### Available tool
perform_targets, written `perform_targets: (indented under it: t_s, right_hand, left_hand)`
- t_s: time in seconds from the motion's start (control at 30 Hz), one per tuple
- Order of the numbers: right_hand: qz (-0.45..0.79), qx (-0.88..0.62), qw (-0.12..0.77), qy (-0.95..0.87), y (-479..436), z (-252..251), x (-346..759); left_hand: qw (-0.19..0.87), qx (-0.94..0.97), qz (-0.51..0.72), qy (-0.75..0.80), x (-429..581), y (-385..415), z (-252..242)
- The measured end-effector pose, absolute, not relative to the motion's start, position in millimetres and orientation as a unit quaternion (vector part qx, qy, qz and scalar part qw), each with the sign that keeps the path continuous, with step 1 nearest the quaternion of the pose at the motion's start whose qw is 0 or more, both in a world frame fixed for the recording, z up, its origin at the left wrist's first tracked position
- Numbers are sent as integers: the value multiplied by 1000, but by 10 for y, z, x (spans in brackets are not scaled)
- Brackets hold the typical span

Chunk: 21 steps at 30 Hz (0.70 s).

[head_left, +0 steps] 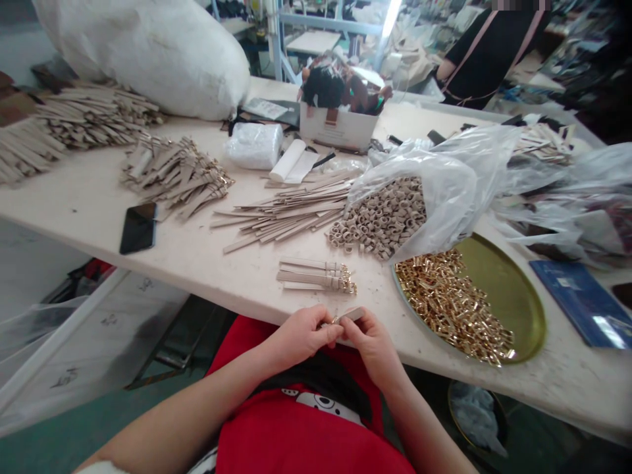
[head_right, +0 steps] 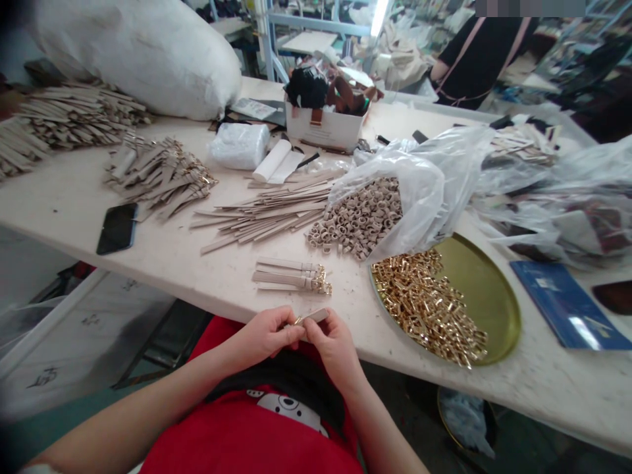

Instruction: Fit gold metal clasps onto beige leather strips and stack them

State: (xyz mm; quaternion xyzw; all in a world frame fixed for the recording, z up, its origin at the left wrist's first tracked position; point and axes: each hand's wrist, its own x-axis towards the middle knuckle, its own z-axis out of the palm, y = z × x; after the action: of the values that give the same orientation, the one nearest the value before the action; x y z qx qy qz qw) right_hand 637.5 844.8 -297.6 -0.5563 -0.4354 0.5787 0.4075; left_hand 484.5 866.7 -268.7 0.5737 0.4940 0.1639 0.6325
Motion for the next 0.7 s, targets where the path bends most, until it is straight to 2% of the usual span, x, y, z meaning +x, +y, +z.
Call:
perform_targets:
  t_s: [0.07,0.2,0.37,0.4,0.47,0.57,0.63,0.7]
  right_hand:
    - [610,-538,404,-418,8454,-2972,6359]
    - [532,-554,413,-490,8459,-2984,6365]
    - [547,-518,353,-555,8882,-3009,6631]
    - [497,-546,356,-573,9042,-3018,6695]
    - [305,-627,335,-634,9390,-3043,6785]
    - [66,-710,172,-680,9839,-3086,6796]
    - [21,-726,100,-680,10002,-3103,6757]
    - [16,-724,91,-683,10030,-3095,6729]
  left_hand:
    - [626,585,164,489,4837,8690,-2683]
    - [643,554,193,491,4852,8766,-2785]
    - [635,559,239,476,4865,8871,-2810]
    - [618,582,241,471,4869,8885,-2793]
    - [585,611,247,472,4883,8902,-2768]
    - [570,603,268,490,4902,8900,-2780]
    - [573,595,274,493,4888,8893,-2807]
    - [577,585,283,495,4848,8894,-2827]
